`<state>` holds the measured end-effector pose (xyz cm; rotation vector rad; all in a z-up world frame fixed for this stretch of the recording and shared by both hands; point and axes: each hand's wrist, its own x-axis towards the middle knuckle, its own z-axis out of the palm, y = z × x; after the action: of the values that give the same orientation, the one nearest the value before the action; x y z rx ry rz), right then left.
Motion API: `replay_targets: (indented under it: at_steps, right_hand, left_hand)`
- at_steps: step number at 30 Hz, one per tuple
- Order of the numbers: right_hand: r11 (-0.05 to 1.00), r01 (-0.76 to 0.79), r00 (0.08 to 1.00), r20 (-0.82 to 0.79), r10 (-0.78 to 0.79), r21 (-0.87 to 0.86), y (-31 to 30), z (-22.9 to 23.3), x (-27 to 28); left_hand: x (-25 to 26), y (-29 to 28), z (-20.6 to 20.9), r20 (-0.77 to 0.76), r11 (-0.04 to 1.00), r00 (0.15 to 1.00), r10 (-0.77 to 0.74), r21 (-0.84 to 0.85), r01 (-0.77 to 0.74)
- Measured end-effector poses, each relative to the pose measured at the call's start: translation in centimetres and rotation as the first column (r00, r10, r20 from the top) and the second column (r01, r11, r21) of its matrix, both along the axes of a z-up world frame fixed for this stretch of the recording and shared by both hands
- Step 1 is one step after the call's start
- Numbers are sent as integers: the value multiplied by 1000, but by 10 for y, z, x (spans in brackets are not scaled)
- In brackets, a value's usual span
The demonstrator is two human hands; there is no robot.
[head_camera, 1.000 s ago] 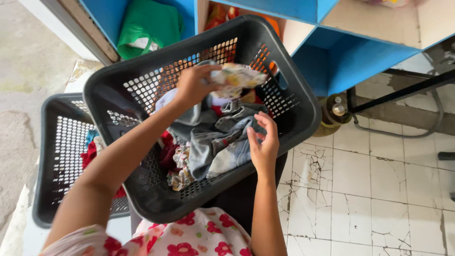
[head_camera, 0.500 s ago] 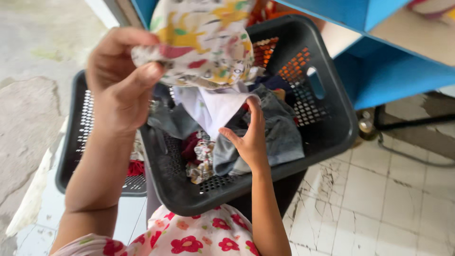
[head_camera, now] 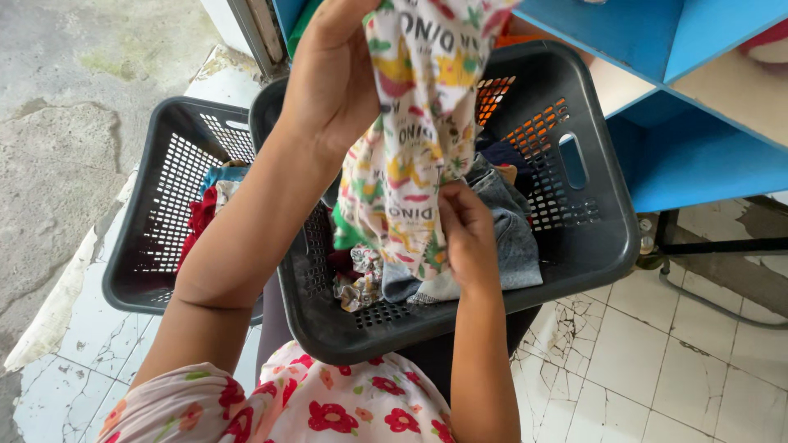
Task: The person sorts through a black plastic basket filled with clothes, unfolding and handling individual items of clothing by hand before placing them back into the laundry baskets.
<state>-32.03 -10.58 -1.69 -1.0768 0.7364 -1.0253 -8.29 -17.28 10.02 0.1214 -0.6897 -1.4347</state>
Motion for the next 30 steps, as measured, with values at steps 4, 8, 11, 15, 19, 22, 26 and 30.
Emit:
replay_targets:
  at_steps: [4,8,11,15,19,22,26,30]
  right_hand:
    - [980,30,956,280,-86,199,4,13,-10]
    - [988,125,992,-34,-122,93,-1,21,-9]
    - [883,92,752,-549,-365,-460,4,9,-6]
    - [595,-246,400,-639,-657,-765,5,-10,6]
    - [849,-128,487,-778,-397,-513,0,-25,15]
    - [896,-55,552,-761,-341,-441,-11,-17,14]
    - [957,86,714,-654,-252,-275,-20,23,-2]
    - [897,259,913,-211,-348,-358,-13,77,-23]
  left_hand:
    - [-5,-23,-36,421,982,905,61,139,-131]
    - [-7,-16,-67,924,972,302,236,-226,-70]
    - [-12,2,-90,929,956,-230,291,-289,46]
    - [-12,18,-113,818,994,-574,38,27,104]
    - [-17,34,-145,830,977,-557,16,106,186]
    - [-20,39,-154,912,976,-387,133,-51,214]
    - [-25,38,-136,966,991,-221,135,-127,49]
    - [-27,39,-100,917,917,43,396,-392,-76]
